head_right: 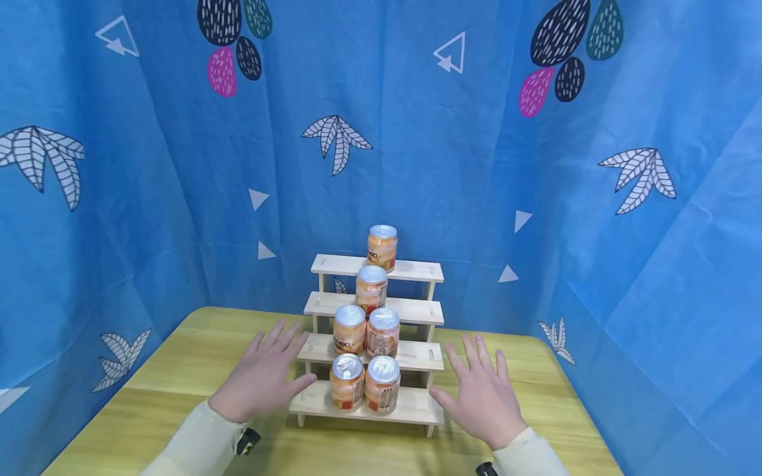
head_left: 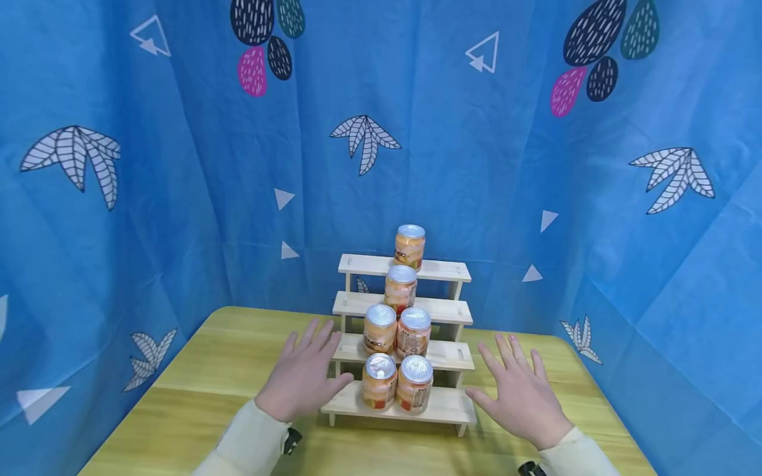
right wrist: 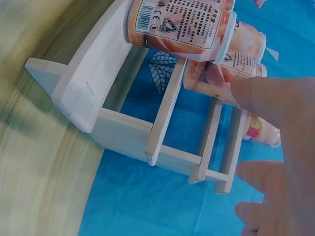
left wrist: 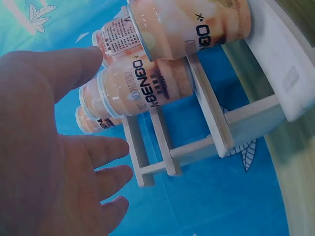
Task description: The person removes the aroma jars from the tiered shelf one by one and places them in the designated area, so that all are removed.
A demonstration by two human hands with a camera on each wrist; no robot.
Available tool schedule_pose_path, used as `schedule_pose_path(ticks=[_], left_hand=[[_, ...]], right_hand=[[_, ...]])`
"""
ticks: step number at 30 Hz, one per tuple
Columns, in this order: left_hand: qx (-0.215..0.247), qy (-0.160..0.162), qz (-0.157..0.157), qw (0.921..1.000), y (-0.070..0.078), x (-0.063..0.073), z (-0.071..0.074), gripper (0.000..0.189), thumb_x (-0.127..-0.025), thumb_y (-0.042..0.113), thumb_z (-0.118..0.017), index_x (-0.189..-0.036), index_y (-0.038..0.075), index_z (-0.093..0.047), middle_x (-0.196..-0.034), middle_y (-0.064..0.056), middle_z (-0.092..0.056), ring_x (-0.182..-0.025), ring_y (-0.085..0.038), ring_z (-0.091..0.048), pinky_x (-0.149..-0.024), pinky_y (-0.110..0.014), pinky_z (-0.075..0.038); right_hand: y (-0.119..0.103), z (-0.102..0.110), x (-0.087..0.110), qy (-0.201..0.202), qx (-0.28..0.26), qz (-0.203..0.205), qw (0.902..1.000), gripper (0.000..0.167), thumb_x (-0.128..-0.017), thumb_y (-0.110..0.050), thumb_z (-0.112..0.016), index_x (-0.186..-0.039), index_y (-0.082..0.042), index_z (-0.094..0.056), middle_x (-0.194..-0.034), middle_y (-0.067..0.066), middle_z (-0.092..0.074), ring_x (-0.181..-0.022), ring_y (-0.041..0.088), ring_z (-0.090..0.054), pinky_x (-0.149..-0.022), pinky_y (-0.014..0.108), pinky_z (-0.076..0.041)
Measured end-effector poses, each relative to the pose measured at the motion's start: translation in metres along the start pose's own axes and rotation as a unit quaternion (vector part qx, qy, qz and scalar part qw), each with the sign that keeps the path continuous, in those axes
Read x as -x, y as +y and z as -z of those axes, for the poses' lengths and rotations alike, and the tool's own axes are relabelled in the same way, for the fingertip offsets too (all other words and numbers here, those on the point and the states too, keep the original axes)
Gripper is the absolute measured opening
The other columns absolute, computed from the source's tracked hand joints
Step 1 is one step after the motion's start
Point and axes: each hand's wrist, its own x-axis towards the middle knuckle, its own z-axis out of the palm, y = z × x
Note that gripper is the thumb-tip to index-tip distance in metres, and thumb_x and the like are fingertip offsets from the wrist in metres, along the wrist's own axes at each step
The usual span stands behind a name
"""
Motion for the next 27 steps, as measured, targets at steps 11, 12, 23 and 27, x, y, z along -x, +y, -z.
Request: schedule_pose_path(ticks=[11,12,23,27], left_hand=[[-0.004,0.003,-0.012,0.9999,0.005,-0.005,0.002,0.079,-0.097,0.061,-0.055,-0.154,0.008,-0.042,-0.164,-0.014,-0.027,-0.154,-0.036,-0.012,-0.120,-0.064,-0.014],[-0.006,0.003,-0.014,0.9999,0.005,-0.006,0.001,0.079,-0.097,0.061,-0.055,-0.154,0.009,-0.042,-0.164,-0.013,-0.027,-0.154,-0.036,-0.012,-0.120,-0.064,-0.013],[-0.006,-0.001,0.025,0.9997,-0.018,0.009,-0.027,0.069,-0.098,0.052,-0.060,-0.145,0.003,-0.052,-0.151,-0.016,-0.048,-0.142,-0.041,-0.039,-0.114,-0.062,-0.033],[0.032,0.006,0.038,0.9988,-0.024,0.022,-0.040,0.062,-0.096,0.046,-0.065,-0.136,-0.001,-0.060,-0.137,-0.019,-0.061,-0.128,-0.040,-0.055,-0.105,-0.057,-0.045]], right_hand=[[-0.001,0.000,-0.005,-0.016,-0.003,-0.001,0.9999,0.085,-0.090,-0.065,-0.062,-0.150,-0.006,-0.048,-0.159,0.029,-0.028,-0.146,0.053,-0.021,-0.113,0.075,-0.013],[0.001,0.001,-0.005,-0.019,-0.005,-0.003,0.9998,0.085,-0.090,-0.065,-0.062,-0.150,-0.005,-0.047,-0.159,0.030,-0.027,-0.146,0.053,-0.020,-0.113,0.075,-0.013],[0.026,0.025,-0.049,0.006,-0.008,0.020,0.9998,0.080,-0.094,-0.055,-0.064,-0.147,0.002,-0.046,-0.151,0.033,-0.039,-0.140,0.055,-0.030,-0.109,0.076,-0.020],[0.029,0.030,-0.081,0.025,-0.030,0.037,0.9986,0.074,-0.096,-0.049,-0.065,-0.144,0.005,-0.049,-0.144,0.033,-0.047,-0.134,0.054,-0.041,-0.107,0.072,-0.032]])
